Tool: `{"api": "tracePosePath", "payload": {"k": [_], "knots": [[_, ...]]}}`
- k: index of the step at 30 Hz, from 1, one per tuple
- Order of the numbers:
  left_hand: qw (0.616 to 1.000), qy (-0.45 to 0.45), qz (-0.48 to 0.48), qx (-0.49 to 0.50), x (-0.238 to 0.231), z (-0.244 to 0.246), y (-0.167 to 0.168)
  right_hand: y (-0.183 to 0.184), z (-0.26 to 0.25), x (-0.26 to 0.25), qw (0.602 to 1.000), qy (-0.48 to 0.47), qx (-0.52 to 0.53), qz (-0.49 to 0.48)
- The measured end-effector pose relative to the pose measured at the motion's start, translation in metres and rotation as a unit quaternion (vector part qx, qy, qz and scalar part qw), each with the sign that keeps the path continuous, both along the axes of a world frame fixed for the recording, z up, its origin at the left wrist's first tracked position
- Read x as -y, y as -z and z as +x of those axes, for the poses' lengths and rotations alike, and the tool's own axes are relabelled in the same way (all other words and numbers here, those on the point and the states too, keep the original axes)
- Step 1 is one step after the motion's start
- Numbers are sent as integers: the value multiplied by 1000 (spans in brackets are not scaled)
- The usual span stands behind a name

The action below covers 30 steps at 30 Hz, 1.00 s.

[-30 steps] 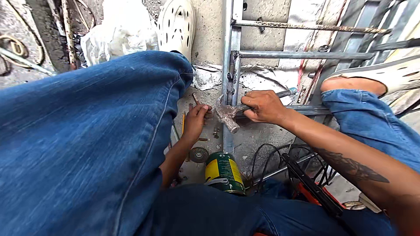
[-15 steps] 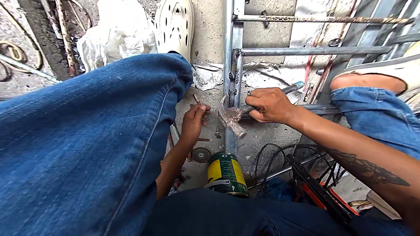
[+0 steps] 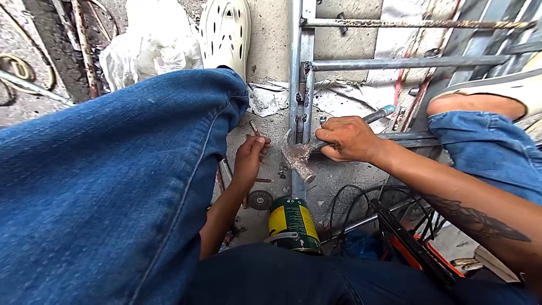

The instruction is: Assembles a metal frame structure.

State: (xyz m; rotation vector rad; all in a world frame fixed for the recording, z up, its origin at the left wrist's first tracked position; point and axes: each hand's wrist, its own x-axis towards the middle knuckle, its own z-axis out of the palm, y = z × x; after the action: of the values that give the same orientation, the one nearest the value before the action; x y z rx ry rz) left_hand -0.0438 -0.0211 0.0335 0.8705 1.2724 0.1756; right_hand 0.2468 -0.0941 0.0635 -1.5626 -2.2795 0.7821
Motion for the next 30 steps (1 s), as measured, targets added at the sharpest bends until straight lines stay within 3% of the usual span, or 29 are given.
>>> {"api": "tracePosePath", "payload": {"k": [5, 11, 16, 19, 22, 25, 28, 30], "knots": [[1000, 1, -4, 1, -1, 0, 2, -9, 3, 10, 1000, 27, -13, -1], [1000, 19, -4, 11, -4, 7, -5, -44, 18, 42, 980, 183, 38, -74], [999, 37, 26, 21, -9, 15, -6, -65, 17, 87, 991, 100, 66, -65], [997, 47, 57, 17, -13, 20, -9, -59, 8, 109, 972, -21, 81, -221], [994, 63, 84, 7, -16, 20, -17, -37, -2, 118, 891, -100, 135, -421], [988, 100, 113, -26, -17, 8, -27, -5, -8, 135, 851, -108, 167, -487], [978, 135, 149, -54, -14, -3, -37, 13, -9, 153, 888, -46, 110, -444], [972, 144, 174, -58, -10, -6, -43, 6, -14, 152, 940, 18, 71, -334]]}}
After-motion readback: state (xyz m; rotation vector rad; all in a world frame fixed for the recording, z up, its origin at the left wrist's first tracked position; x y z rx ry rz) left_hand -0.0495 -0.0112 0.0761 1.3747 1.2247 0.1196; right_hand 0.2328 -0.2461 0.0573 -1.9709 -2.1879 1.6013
